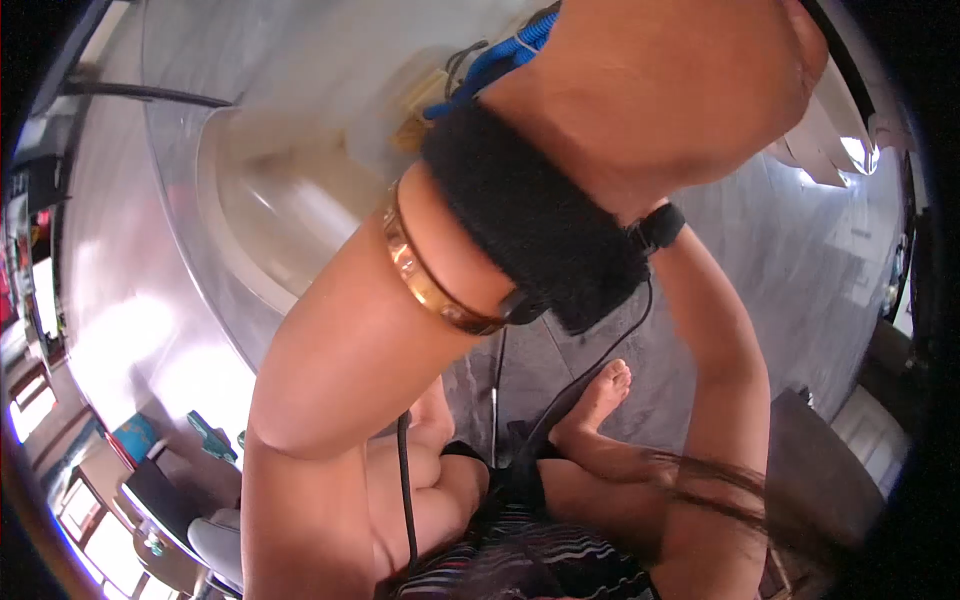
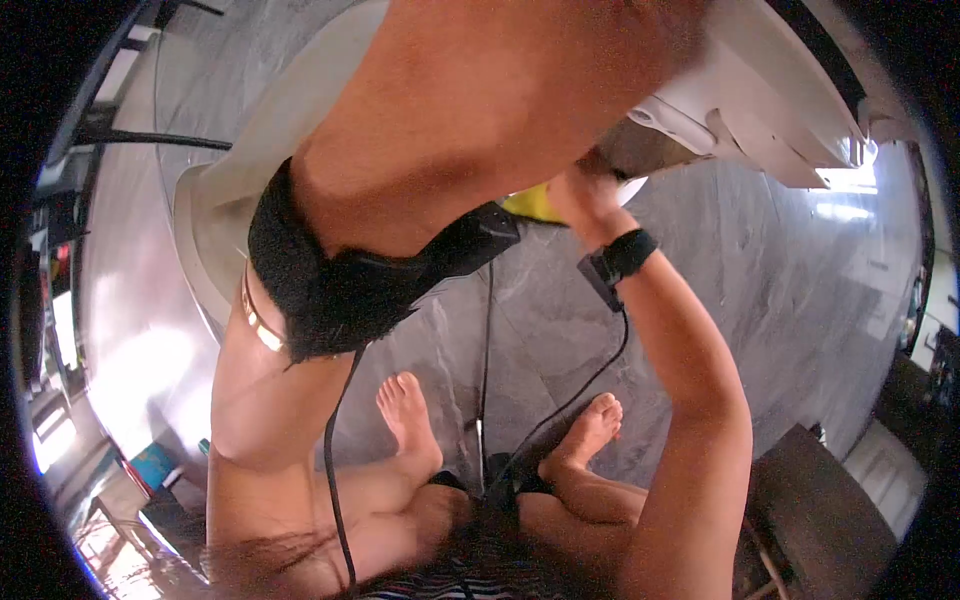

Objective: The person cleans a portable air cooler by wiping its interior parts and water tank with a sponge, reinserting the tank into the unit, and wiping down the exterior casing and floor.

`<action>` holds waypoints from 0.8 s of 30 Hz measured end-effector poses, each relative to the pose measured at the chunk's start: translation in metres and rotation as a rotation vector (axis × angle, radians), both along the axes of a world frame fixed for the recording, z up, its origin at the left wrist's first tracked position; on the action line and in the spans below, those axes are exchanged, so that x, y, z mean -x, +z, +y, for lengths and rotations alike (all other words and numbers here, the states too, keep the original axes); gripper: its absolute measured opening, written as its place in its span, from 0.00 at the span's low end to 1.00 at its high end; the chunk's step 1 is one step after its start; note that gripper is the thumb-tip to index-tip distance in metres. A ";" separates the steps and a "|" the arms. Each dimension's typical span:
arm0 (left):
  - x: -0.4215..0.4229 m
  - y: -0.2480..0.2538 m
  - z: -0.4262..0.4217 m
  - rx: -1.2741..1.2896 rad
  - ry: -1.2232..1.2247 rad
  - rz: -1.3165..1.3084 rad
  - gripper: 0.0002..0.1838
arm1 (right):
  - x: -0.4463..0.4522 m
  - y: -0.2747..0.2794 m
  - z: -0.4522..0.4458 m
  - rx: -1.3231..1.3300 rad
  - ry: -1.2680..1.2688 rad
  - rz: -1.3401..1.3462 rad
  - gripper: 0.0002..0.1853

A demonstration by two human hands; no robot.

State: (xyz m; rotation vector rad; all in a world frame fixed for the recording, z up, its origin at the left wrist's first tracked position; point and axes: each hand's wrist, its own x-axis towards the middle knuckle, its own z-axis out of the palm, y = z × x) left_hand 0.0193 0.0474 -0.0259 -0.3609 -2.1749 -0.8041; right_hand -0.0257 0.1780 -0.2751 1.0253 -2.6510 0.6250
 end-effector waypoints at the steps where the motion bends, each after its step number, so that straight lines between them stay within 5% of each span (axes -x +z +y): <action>1: -0.002 -0.001 -0.005 -0.002 0.025 -0.006 0.30 | 0.008 0.004 0.003 0.010 -0.037 -0.006 0.18; 24: 0.003 0.004 -0.003 -0.027 0.069 -0.056 0.31 | 0.029 0.025 -0.007 0.099 -0.089 -0.045 0.18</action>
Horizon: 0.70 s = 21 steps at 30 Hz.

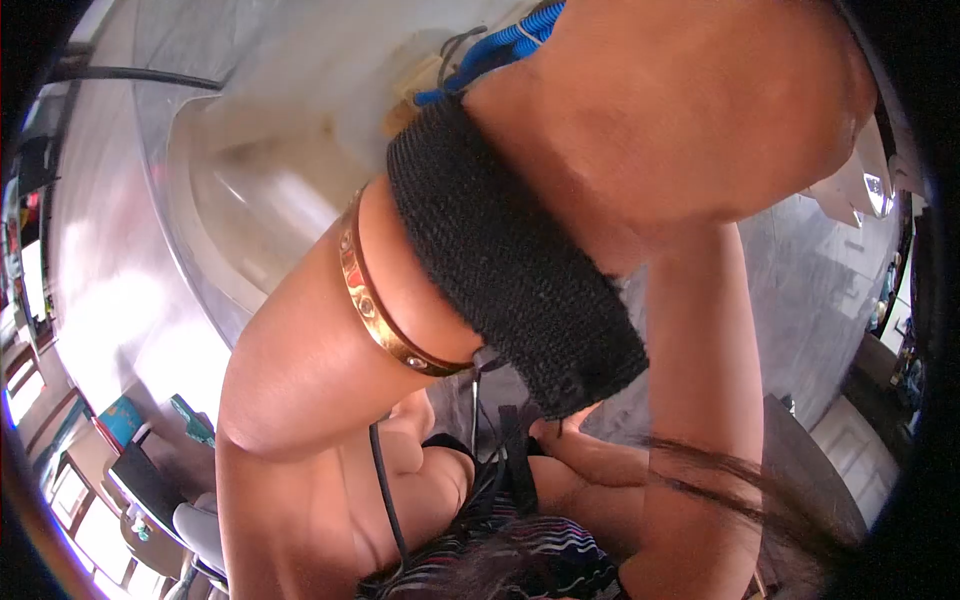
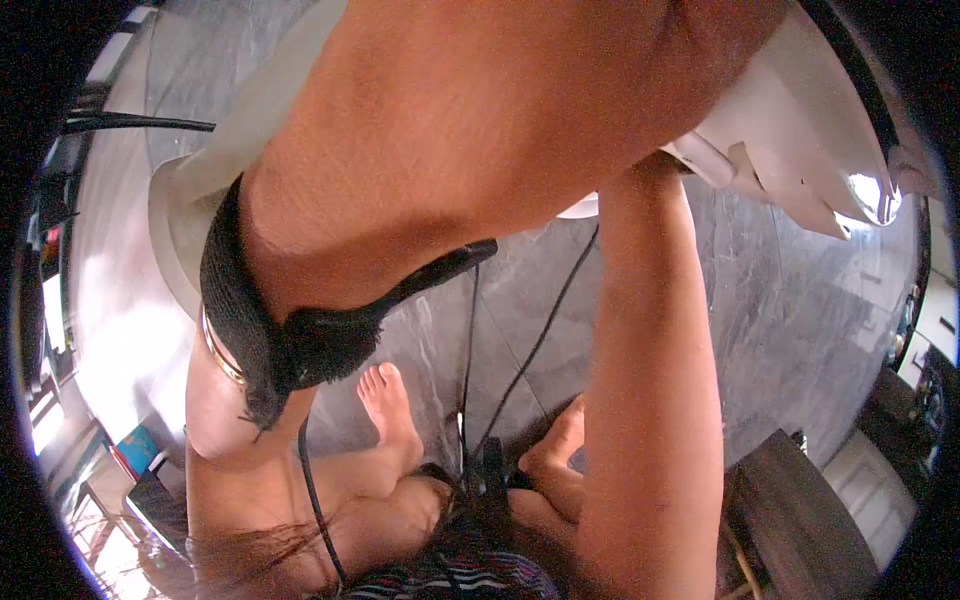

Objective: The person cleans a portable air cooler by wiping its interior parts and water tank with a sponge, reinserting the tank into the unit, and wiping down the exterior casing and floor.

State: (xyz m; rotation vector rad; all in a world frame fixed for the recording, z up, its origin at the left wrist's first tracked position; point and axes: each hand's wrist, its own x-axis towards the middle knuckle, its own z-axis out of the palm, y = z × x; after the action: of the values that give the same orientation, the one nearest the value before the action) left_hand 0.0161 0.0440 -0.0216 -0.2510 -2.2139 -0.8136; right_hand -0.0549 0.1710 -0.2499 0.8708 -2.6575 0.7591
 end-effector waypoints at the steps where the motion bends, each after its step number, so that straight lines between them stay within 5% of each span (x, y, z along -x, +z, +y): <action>1: 0.000 0.000 0.001 -0.005 0.001 -0.002 0.31 | 0.001 0.001 0.000 -0.003 0.001 0.000 0.18; 21: 0.012 -0.008 0.013 -0.155 0.082 0.019 0.31 | -0.017 0.022 0.003 -0.048 0.031 -0.044 0.17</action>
State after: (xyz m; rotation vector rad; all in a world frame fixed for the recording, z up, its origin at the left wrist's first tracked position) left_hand 0.0040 0.0571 -0.0301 -0.0918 -2.1163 -0.9286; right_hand -0.0377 0.1742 -0.2277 0.9205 -2.7170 0.7326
